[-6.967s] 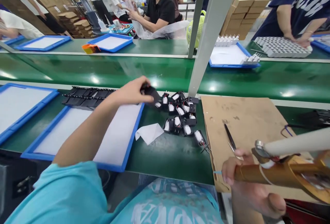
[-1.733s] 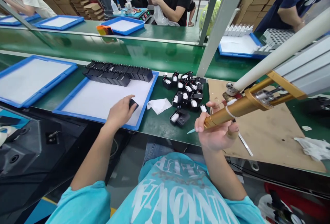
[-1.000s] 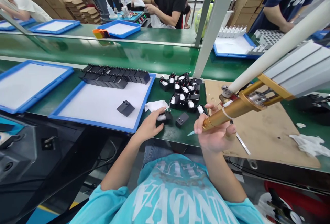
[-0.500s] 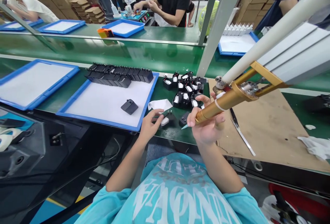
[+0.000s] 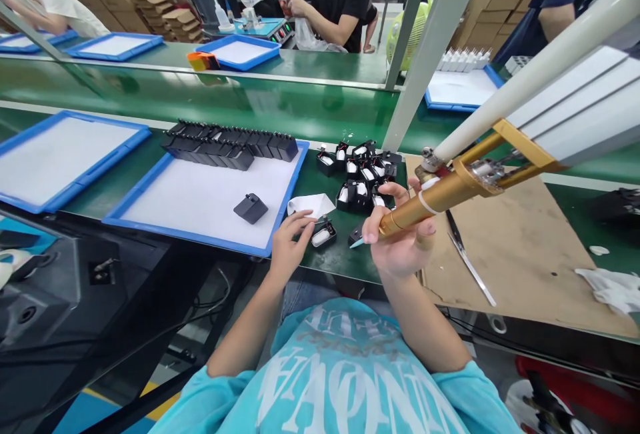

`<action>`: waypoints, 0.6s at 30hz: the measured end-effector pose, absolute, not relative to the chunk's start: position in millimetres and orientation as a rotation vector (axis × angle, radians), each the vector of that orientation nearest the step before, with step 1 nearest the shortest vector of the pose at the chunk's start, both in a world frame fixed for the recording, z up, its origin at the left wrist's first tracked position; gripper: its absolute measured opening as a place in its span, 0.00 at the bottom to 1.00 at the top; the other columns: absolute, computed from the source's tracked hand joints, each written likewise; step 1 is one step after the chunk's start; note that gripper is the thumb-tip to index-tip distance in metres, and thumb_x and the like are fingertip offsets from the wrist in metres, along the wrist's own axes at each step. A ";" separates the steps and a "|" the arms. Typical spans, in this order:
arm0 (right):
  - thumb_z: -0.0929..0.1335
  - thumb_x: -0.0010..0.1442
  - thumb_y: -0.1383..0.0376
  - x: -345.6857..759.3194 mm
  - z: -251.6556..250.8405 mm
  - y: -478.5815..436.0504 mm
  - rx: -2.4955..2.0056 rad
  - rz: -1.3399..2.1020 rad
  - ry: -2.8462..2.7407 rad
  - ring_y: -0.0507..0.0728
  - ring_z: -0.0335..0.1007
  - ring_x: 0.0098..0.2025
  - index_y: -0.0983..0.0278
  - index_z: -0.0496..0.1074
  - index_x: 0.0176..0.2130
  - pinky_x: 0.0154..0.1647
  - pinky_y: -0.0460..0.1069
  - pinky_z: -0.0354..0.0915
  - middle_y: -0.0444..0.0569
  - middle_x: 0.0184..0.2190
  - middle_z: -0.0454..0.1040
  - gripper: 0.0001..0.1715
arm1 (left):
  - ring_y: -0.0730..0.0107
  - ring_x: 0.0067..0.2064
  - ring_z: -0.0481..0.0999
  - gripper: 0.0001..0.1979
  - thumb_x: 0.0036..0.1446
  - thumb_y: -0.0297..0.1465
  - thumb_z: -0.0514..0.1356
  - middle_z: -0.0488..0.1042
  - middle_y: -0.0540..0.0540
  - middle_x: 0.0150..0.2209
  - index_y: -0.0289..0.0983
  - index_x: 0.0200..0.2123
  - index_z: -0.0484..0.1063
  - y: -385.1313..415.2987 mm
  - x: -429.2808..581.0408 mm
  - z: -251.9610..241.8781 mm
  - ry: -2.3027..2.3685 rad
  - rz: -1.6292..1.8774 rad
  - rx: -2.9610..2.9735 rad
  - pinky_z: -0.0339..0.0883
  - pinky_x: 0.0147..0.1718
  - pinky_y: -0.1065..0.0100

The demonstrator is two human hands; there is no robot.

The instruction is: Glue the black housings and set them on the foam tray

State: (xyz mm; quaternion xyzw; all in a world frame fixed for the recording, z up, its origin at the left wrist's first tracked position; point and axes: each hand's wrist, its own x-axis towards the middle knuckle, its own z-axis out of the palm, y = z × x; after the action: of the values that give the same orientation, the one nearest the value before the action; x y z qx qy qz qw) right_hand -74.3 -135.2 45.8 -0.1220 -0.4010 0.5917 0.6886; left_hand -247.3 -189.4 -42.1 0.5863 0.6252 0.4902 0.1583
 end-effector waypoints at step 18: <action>0.67 0.56 0.47 -96.0 45.6 -125.8 -0.259 1.270 -0.921 0.45 0.65 0.14 0.56 0.68 0.44 0.09 0.44 0.58 0.45 0.43 0.72 0.21 | 0.67 0.28 0.78 0.15 0.54 0.39 0.64 0.78 0.51 0.30 0.40 0.42 0.67 -214.2 -220.3 -30.1 1.967 1.110 1.928 0.65 0.24 0.72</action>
State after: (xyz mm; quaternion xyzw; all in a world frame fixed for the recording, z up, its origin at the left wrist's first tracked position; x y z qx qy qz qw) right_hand -96.0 -125.8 45.6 -0.1161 -0.4136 0.5701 0.7003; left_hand -220.3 -214.2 -30.1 0.6469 0.6599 0.3724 0.0861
